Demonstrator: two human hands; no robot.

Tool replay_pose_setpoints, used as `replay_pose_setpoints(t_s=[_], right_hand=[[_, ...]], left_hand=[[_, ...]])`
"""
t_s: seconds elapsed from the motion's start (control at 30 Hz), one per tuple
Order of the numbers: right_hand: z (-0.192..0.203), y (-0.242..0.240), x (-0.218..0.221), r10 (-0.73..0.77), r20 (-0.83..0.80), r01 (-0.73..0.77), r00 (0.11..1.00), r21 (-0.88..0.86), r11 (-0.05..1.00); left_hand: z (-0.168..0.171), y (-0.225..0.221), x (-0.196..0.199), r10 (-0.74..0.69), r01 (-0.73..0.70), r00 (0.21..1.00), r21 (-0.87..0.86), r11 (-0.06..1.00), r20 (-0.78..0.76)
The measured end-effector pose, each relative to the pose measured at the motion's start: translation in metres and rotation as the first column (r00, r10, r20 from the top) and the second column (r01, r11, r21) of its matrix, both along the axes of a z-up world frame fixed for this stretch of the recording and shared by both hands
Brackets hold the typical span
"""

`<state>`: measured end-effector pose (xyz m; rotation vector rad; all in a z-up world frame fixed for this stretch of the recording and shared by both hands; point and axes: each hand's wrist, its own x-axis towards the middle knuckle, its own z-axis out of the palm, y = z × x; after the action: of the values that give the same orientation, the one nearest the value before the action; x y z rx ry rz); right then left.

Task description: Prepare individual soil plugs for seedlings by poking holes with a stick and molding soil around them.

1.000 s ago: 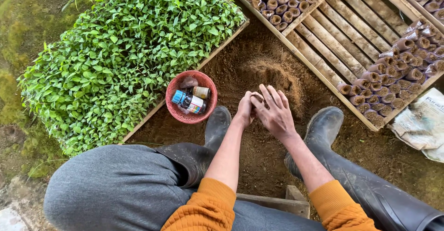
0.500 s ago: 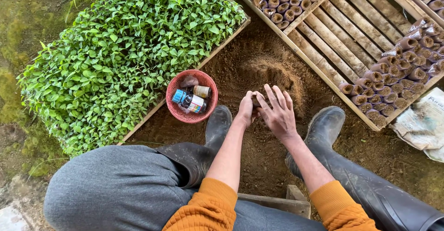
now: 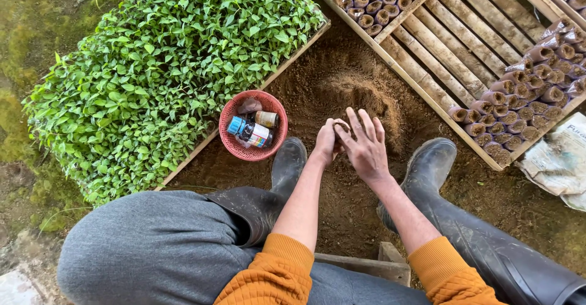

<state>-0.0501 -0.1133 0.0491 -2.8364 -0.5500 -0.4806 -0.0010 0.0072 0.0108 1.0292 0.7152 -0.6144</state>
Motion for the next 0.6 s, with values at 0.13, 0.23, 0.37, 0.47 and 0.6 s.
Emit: replay_pose_setpoints(t_s=[0.13,0.23,0.37,0.47,0.6], right_hand=[[-0.005,0.003,-0.002,0.014,0.017,-0.015,1.000,0.014,1.000],[-0.001,0.001,-0.002,0.008,-0.008,-0.008,1.000,0.038,0.999],[0.009,0.002,0.001,-0.009,0.069,0.007,0.998,0.030,1.000],[0.011,-0.001,0.000,-0.016,0.053,0.015,0.998,0.009,1.000],[0.017,-0.001,0.001,-0.014,0.007,0.014,1.000,-0.018,1.000]], left_hand=[[-0.013,0.001,-0.007,0.030,-0.030,0.999,0.041,0.999,0.016],[0.003,-0.002,-0.006,0.054,-0.054,0.998,0.030,0.998,0.021],[0.004,-0.002,-0.001,0.072,-0.072,0.996,0.015,0.997,0.044],[0.000,-0.005,-0.006,0.068,-0.068,0.997,0.000,0.998,0.045],[0.010,-0.007,-0.011,0.089,-0.088,0.996,-0.056,0.995,0.015]])
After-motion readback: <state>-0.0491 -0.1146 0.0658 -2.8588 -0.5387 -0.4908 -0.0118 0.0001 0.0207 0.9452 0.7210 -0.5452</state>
